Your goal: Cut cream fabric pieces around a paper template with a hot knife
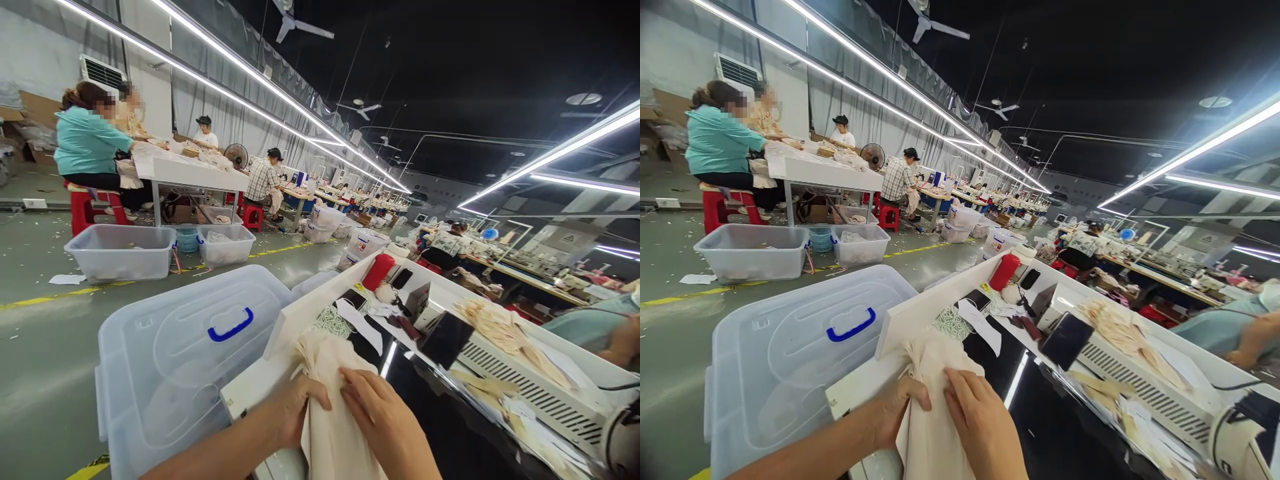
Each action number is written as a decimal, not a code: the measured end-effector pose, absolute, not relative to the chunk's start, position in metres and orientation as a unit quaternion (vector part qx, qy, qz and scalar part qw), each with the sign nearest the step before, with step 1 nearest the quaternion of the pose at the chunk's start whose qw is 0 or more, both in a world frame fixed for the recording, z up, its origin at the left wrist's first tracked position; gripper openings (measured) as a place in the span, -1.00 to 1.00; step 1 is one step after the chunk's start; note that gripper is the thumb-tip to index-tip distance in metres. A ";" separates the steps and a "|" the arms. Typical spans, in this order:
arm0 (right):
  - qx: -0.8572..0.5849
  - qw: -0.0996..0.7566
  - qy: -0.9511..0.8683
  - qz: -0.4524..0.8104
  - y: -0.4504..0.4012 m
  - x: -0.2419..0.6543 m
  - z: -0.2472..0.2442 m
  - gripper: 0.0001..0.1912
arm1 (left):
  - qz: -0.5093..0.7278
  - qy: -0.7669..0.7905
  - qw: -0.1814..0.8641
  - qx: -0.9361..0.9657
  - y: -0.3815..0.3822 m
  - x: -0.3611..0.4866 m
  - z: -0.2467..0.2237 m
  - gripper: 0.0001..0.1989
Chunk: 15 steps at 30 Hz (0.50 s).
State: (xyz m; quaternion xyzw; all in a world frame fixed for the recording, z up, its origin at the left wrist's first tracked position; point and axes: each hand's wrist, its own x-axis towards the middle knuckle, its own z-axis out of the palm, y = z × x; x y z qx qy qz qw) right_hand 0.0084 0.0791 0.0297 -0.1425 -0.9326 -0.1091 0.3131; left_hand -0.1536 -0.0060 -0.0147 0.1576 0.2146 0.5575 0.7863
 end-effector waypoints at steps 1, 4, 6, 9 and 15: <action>-0.138 0.311 -0.932 -0.126 0.079 0.008 0.029 -0.58 | 0.559 0.221 0.782 0.163 -0.006 -0.154 -0.015 -0.40; -0.135 0.311 -0.930 -0.140 0.081 0.009 0.024 -0.57 | 0.553 0.230 0.781 0.176 -0.006 -0.153 -0.015 -0.41; -0.162 0.310 -0.933 -0.089 0.084 0.011 0.020 -0.60 | 0.551 0.233 0.781 0.180 -0.005 -0.152 -0.015 -0.43; -0.252 0.282 -0.923 0.067 0.091 0.014 0.016 -0.64 | 0.553 0.231 0.780 0.183 -0.002 -0.152 -0.017 -0.45; -0.358 0.233 -0.857 0.287 0.098 0.012 0.017 -0.51 | 0.554 0.244 0.779 0.160 0.003 -0.149 -0.028 -0.53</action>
